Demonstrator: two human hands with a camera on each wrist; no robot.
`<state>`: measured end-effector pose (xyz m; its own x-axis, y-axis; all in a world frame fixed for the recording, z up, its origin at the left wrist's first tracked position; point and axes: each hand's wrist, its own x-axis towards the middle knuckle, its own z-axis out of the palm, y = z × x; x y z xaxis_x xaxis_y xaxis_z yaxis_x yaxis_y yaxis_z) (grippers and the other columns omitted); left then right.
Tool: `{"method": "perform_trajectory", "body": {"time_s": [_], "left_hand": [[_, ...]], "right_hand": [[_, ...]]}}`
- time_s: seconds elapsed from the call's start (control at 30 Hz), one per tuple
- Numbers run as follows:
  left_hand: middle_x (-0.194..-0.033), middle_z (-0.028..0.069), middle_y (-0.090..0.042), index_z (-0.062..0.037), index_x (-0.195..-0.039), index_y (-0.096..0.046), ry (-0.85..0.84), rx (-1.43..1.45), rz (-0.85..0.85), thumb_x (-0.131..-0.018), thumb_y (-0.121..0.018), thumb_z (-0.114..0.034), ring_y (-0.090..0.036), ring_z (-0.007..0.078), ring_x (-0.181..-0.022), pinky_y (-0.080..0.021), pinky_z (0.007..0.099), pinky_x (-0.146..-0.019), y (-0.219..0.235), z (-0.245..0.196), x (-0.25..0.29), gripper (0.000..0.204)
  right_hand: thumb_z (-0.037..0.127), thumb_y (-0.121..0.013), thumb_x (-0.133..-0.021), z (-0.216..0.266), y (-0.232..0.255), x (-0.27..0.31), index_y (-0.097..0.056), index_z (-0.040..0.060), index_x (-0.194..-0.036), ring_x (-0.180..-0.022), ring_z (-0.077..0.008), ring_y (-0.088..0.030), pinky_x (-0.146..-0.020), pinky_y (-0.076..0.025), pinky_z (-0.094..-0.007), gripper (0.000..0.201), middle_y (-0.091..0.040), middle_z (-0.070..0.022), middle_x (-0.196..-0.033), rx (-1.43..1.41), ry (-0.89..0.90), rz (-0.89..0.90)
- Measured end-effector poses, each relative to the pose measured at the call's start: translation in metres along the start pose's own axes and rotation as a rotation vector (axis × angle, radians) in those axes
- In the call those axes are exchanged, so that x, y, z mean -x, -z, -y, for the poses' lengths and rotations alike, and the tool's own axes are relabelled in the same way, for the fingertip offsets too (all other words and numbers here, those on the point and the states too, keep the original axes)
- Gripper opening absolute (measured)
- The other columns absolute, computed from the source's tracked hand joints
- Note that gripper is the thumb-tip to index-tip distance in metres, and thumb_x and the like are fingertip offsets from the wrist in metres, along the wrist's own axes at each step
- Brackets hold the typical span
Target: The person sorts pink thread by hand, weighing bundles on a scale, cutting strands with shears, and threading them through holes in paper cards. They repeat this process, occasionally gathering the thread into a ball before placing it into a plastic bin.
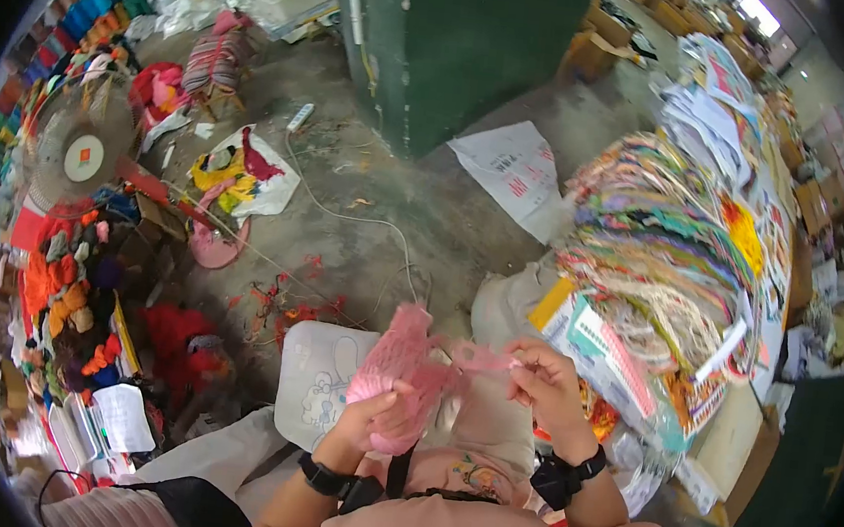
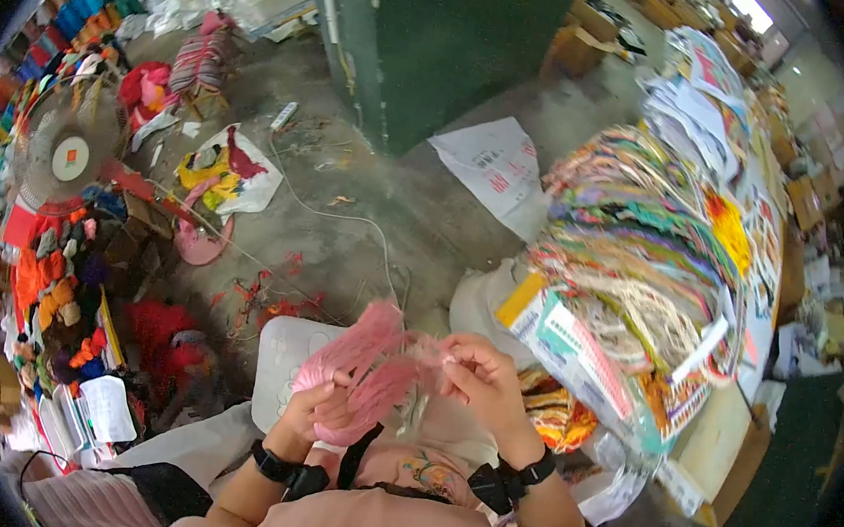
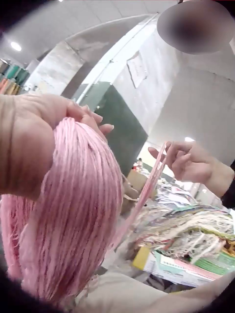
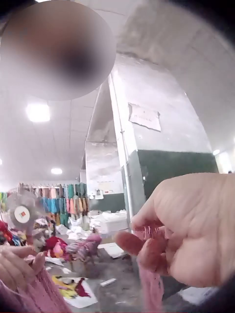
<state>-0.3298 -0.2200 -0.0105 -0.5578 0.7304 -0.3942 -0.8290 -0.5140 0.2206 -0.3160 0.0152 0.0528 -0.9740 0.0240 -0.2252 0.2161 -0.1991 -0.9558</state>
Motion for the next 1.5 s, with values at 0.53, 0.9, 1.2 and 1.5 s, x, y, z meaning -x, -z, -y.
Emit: {"method": "perform_trajectory", "body": {"time_s": [0.53, 0.9, 1.2, 1.5], "left_hand": [[-0.073, 0.0036, -0.055, -0.0085, -0.078, -0.049, -0.921, 0.277, -0.613, -0.080, -0.044, -0.022, -0.045, 0.0084, -0.051, -0.038, 0.0178, -0.047, -0.028, -0.183, -0.095, 0.014], [-0.048, -0.0063, -0.036, -0.0017, -0.084, -0.049, -0.988, 0.493, 0.026, -0.086, -0.032, -0.020, -0.032, -0.0006, -0.036, -0.025, 0.0146, -0.036, 0.016, -0.313, -0.121, 0.025], [-0.044, -0.0060, -0.033, -0.0016, -0.079, -0.051, -0.957, 0.600, -0.018, -0.084, -0.036, -0.018, -0.030, 0.0024, -0.034, -0.026, 0.0164, -0.034, 0.131, -0.491, -0.138, 0.022], [-0.043, -0.0060, -0.030, -0.0040, -0.076, -0.051, -0.880, 0.756, -0.050, -0.084, -0.035, -0.017, -0.028, 0.0028, -0.033, -0.024, 0.0174, -0.034, 0.164, -0.675, -0.130, 0.021]], "right_hand": [[0.008, -0.049, -0.076, 0.037, 0.046, -0.283, -0.049, 0.0003, -0.075, -0.060, -0.0106, -0.051, -0.057, -0.043, -0.0230, 0.008, -0.052, -0.0046, -0.064, -0.227, -0.277, 0.418], [0.004, -0.056, -0.071, 0.044, -0.026, -0.413, -0.057, -0.0021, -0.077, -0.061, -0.0066, -0.050, -0.056, -0.041, -0.0188, 0.009, -0.056, -0.0027, -0.068, 0.086, -0.290, 0.519], [0.003, -0.055, -0.071, 0.039, -0.245, -0.614, -0.056, -0.0018, -0.074, -0.057, -0.0058, -0.047, -0.052, -0.039, -0.0186, 0.006, -0.053, -0.0006, -0.065, 0.108, -0.241, 0.689], [0.008, -0.051, -0.075, 0.076, -0.465, -0.781, -0.053, 0.0003, -0.072, -0.053, -0.0053, -0.046, -0.049, -0.037, -0.0180, 0.008, -0.052, -0.0022, -0.062, 0.067, -0.225, 0.754]]}}
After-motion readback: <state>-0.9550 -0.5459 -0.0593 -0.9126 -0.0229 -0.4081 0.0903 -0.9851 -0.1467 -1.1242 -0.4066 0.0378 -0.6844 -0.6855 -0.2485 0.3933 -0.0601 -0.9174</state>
